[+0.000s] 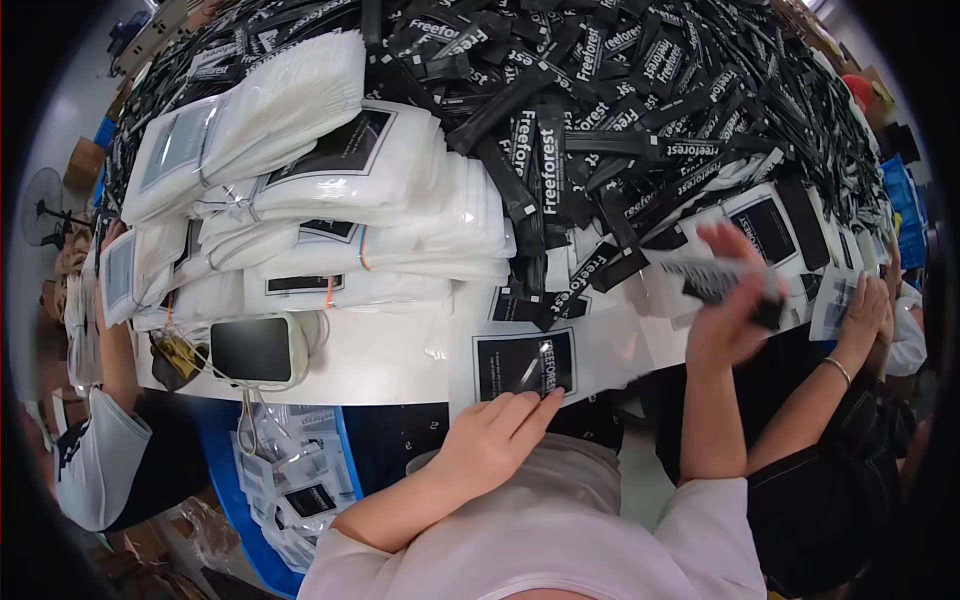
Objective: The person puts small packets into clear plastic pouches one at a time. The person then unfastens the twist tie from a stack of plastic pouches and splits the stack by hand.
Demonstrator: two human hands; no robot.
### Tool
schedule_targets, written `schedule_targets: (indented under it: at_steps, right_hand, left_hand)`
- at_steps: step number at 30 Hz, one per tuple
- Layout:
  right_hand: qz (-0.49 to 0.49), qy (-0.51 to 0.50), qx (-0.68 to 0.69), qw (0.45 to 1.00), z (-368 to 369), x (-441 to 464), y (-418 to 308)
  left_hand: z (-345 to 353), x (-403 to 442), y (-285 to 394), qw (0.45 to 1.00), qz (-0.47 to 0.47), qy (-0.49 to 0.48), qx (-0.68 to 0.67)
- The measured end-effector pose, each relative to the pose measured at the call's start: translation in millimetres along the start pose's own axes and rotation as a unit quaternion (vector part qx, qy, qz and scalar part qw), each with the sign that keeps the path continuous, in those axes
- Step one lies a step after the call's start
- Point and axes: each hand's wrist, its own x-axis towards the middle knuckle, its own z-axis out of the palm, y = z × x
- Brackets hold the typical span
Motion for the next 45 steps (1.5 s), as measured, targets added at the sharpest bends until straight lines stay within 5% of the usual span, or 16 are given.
schedule_targets:
  at_steps: [2, 5, 9, 14, 16, 19, 20, 21, 23, 24, 27, 31, 39, 43, 45]
  right_hand:
    - [0.013, 0.031, 0.038, 0.999, -26, -31, -13]
    - [-0.016, -0.016, -0.326, 0.945, -27, -70, -9]
    - [0.274, 0.067, -0.046, 0.958, -29, -105, 10]
    - [0.56, 0.017, 0.196, 0.805, -38, -106, -38]
    - [0.54, -0.079, 0.071, 0.835, -25, -104, -53]
    - [0.534, -0.196, 0.004, 0.823, -4, -90, -77]
    - [0.538, -0.23, 0.005, 0.811, 1, -88, -81]
    - [0.418, -0.308, -0.011, 0.855, 1, -101, -79]
    - [0.395, -0.43, 0.025, 0.811, 9, -102, -91]
    - [0.295, -0.394, -0.008, 0.87, 18, -104, -91]
    - [0.378, -0.388, -0.032, 0.84, 19, -101, -91]
    - [0.375, -0.339, 0.017, 0.863, 32, -105, -94]
    - [0.286, -0.457, 0.034, 0.841, 26, -97, -87]
    - [0.39, -0.467, 0.103, 0.787, 43, -78, -93]
    - [0.315, -0.542, 0.005, 0.779, 31, -85, -77]
  left_hand:
    - [1, 1, 2, 0.999, -0.01, -0.001, -0.035]
    - [-2, 2, 4, 0.998, -0.007, -0.012, -0.06]
    - [-5, -10, 5, 0.998, -0.031, 0.003, -0.058]
    - [5, -15, 7, 1.0, 0.008, -0.01, -0.02]
    - [4, -26, 12, 0.993, 0.019, -0.116, 0.01]
    - [11, -29, 7, 0.999, 0.035, -0.041, 0.005]
    - [15, -38, 8, 0.999, -0.03, 0.015, -0.038]
    - [16, -41, 6, 0.997, -0.051, 0.033, -0.041]
    - [15, -33, 1, 0.992, -0.098, 0.071, -0.043]
    - [15, -30, -2, 0.989, -0.108, 0.065, -0.074]
    - [7, -36, -5, 0.988, -0.086, 0.085, -0.096]
    - [6, -41, -4, 0.99, -0.044, 0.093, -0.091]
    - [-9, -37, -4, 0.971, -0.085, 0.024, -0.224]
    - [-33, -36, -12, 0.981, -0.114, 0.074, -0.136]
    - [-32, -35, -8, 0.988, -0.111, 0.012, -0.103]
